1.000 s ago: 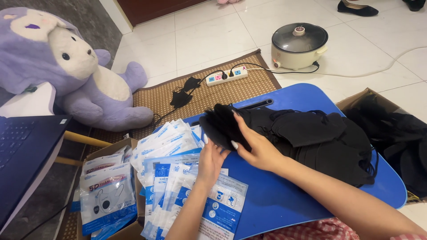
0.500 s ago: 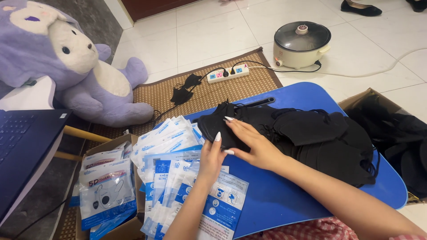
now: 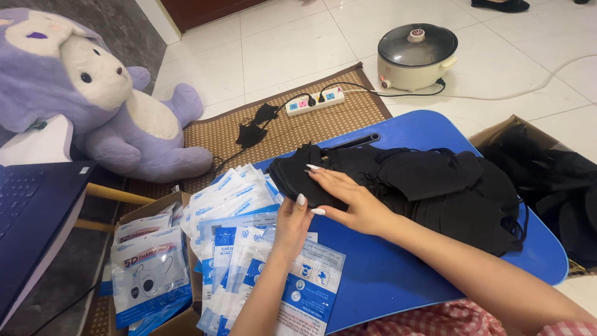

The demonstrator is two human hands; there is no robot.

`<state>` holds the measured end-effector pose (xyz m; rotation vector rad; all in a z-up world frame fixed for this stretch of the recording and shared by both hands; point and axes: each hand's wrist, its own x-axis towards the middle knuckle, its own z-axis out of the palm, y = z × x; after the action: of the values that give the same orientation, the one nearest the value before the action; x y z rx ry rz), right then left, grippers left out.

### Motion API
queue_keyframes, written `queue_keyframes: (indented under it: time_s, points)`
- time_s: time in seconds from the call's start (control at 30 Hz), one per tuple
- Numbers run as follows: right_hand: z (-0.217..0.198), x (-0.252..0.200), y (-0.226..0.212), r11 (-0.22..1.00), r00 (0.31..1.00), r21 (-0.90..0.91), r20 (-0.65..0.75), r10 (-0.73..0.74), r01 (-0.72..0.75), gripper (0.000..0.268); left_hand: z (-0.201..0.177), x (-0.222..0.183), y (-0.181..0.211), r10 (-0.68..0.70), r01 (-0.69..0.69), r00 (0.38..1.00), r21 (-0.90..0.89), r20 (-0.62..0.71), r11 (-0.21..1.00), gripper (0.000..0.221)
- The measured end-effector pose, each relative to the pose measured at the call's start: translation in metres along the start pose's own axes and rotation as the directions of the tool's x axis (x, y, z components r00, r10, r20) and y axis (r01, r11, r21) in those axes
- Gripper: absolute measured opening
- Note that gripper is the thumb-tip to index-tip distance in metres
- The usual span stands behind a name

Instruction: Organizing and stacking individual black face masks on a table

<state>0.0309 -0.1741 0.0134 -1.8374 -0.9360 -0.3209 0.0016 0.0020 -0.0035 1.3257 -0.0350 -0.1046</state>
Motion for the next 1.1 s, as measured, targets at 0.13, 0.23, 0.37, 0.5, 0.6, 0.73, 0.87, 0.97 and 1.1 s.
queue_keyframes:
  time_s: [0.13, 0.23, 0.37, 0.5, 0.6, 0.73, 0.87, 0.97, 1.1]
  points:
    - [-0.001, 0.000, 0.001, 1.000, 1.000, 0.013, -0.011, 0.007, -0.007, 0.068, -0.004, 0.004, -0.010, 0.006, -0.007, 1.000, -0.049, -0.007, 0.999, 0.057]
    - [-0.002, 0.000, 0.002, 1.000, 1.000, 0.027, -0.008, 0.002, -0.002, 0.069, -0.007, 0.005, -0.014, -0.008, 0.007, 1.000, -0.042, -0.010, 0.999, 0.056]
    - [-0.004, 0.000, -0.001, 0.999, 1.000, 0.048, 0.001, -0.002, 0.002, 0.071, -0.008, 0.005, -0.018, 0.008, -0.007, 1.000, -0.045, 0.008, 0.999, 0.059]
    - [-0.004, -0.001, 0.002, 0.998, 1.000, 0.057, 0.004, -0.017, 0.017, 0.070, -0.005, 0.006, -0.015, 0.037, -0.035, 0.999, -0.070, 0.038, 0.997, 0.063]
    - [-0.005, 0.000, -0.001, 0.999, 1.000, 0.045, 0.009, -0.021, 0.020, 0.073, -0.008, 0.008, -0.021, 0.019, -0.017, 0.999, -0.076, 0.029, 0.997, 0.060]
    - [-0.003, -0.002, 0.005, 0.999, 0.999, 0.036, 0.020, -0.040, 0.039, 0.068, 0.000, 0.004, -0.004, 0.057, -0.054, 0.997, -0.053, 0.053, 0.997, 0.061]
    - [-0.001, -0.004, 0.008, 0.999, 1.000, 0.052, -0.018, -0.002, 0.003, 0.054, 0.002, 0.002, 0.000, 0.058, -0.055, 0.996, -0.058, 0.061, 0.997, 0.065]
    - [0.000, -0.007, 0.011, 0.997, 0.997, 0.048, -0.057, 0.055, -0.053, 0.051, -0.002, 0.004, -0.009, 0.066, -0.063, 0.996, -0.059, 0.063, 0.996, 0.064]
    - [-0.003, -0.006, 0.007, 0.999, 0.991, -0.002, -0.122, 0.050, -0.051, 0.053, -0.006, 0.008, -0.016, 0.079, -0.073, 0.994, -0.077, 0.072, 0.994, 0.065]
